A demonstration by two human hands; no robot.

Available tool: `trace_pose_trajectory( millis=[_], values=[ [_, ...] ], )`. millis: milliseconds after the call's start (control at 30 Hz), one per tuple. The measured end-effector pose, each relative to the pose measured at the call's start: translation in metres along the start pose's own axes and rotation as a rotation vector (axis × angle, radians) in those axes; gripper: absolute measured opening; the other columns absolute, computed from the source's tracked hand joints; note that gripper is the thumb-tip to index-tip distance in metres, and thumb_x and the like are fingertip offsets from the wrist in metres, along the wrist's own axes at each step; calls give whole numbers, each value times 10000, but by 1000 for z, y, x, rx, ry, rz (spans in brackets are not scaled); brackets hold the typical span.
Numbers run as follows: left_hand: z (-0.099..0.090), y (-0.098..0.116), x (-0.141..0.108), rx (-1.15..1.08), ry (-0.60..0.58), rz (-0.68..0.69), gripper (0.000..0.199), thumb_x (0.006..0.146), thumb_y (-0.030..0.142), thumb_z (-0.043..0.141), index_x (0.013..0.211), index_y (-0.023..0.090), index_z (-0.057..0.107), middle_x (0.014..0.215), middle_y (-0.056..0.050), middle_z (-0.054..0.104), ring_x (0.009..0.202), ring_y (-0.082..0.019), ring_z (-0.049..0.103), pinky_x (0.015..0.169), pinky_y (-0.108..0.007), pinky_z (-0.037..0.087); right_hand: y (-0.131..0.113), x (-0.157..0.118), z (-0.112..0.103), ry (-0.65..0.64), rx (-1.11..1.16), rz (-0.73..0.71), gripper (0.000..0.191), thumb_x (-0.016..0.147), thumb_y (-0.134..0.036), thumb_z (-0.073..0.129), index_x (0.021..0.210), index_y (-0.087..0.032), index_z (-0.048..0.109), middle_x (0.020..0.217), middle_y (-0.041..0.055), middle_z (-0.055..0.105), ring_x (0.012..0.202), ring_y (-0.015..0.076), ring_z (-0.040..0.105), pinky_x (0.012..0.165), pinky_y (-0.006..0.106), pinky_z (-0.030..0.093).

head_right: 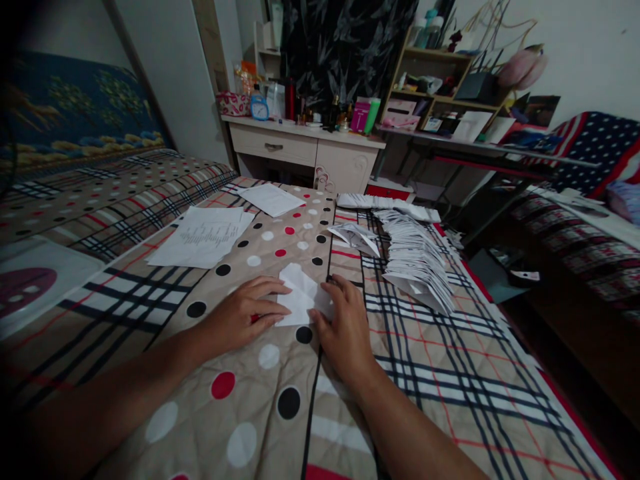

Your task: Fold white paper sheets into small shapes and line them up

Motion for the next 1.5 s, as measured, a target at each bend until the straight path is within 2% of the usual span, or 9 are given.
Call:
trace_pose_trajectory(
  millis=[300,500,700,800,967,1033,1133,1267,1500],
  values=[
    [-1,3,0,-10,7,33,169,868,171,642,971,240,757,1141,-56,690,1069,-205,624,974,-439,514,-21,-1,-7,-2,36,-169,241,852,-144,551,1022,-233,697,1293,110,595,1183,283,562,975,508,481],
    [-5,15,-1,137,39,76,435,871,144,625,1284,279,615,1391,-72,543,1273,-247,494,1059,-479,439,-31,-2,0,-112,15,-243,156,877,-167,580,923,-211,723,1026,77,723,951,234,643,870,428,511],
    [-5,14,-1,295,-22,-10,288,915,248,582,1186,242,678,1266,-42,662,1230,-298,496,1035,-538,389,-34,-3,0,-143,15,-219,127,860,-257,643,942,-202,724,1070,84,708,979,238,634,868,414,516],
    [-7,10,-1,299,-19,-72,273,931,297,564,1170,259,689,1230,-37,683,1215,-304,498,1008,-539,387,-30,-3,-2,-122,2,-167,173,848,-318,656,959,-207,730,1141,100,674,1055,264,612,908,441,502],
    [-3,3,0,240,-36,-93,256,941,303,556,1144,249,703,1240,-39,671,1176,-267,527,982,-487,415,-10,1,-8,-47,43,37,219,904,-328,560,797,-206,706,1158,102,648,1083,259,607,919,425,490],
    [-2,1,-1,229,-37,-102,255,934,290,566,1143,242,704,1246,-46,665,1162,-261,540,979,-482,420,-5,3,-10,-41,-2,91,145,864,-315,605,875,-201,693,1127,99,658,1055,263,617,891,413,491],
    [-1,0,-1,226,-32,-106,258,928,285,572,1147,243,702,1250,-50,662,1168,-266,541,982,-484,420,-1,6,-11,-85,-97,173,284,815,-312,651,1075,-198,657,1090,90,690,997,271,643,833,393,486],
    [0,0,-2,225,-26,-102,266,931,295,564,1157,248,696,1258,-47,659,1172,-263,543,997,-486,411,3,5,-8,-169,-142,288,357,823,-354,640,1155,-224,645,1001,72,732,865,275,674,745,377,464],
    [-7,12,-1,218,-9,-38,314,897,390,599,1149,224,686,1203,-65,668,1159,-267,543,1015,-481,387,4,-1,-1,-53,484,317,397,799,-375,668,1153,-205,612,958,51,716,685,173,609,590,288,462]
  ],
)
Point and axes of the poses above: each hand's wrist, its own x-axis towards the middle knuckle, its own z-axis out of the palm, y = z × x, the point moved 6 cm from there along x, towards the middle knuckle
